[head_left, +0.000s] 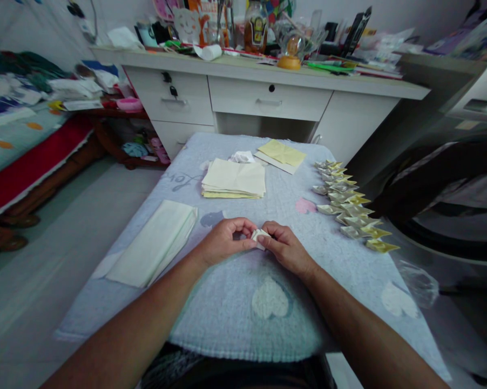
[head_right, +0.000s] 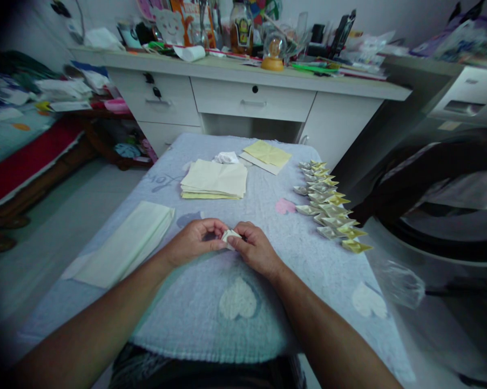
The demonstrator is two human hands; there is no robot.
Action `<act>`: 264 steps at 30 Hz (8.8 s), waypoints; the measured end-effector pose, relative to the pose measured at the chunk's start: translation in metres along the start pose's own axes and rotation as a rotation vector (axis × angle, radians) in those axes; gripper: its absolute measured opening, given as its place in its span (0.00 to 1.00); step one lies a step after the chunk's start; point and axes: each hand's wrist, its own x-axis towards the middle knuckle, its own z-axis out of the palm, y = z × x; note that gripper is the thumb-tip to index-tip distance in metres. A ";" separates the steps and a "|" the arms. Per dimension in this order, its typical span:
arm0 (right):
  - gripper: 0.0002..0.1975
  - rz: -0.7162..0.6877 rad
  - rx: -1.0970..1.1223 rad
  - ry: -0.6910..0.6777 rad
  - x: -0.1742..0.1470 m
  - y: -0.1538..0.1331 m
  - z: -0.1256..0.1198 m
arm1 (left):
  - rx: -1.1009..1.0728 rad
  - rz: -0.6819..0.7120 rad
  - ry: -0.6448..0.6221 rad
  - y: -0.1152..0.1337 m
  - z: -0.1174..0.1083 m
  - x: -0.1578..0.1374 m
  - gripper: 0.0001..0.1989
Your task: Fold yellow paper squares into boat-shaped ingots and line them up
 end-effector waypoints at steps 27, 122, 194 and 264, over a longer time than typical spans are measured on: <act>0.12 -0.205 -0.257 -0.031 0.000 -0.002 0.001 | -0.208 -0.088 0.007 0.004 0.006 0.001 0.08; 0.05 -0.249 -0.775 -0.010 -0.005 0.013 0.003 | 0.766 0.370 0.102 -0.010 0.011 -0.007 0.04; 0.05 0.065 -0.802 0.116 0.009 0.012 0.008 | 0.842 0.029 0.344 -0.011 0.022 -0.004 0.05; 0.08 0.064 0.129 0.087 0.002 0.004 -0.004 | 0.623 0.536 0.407 0.004 0.026 -0.009 0.09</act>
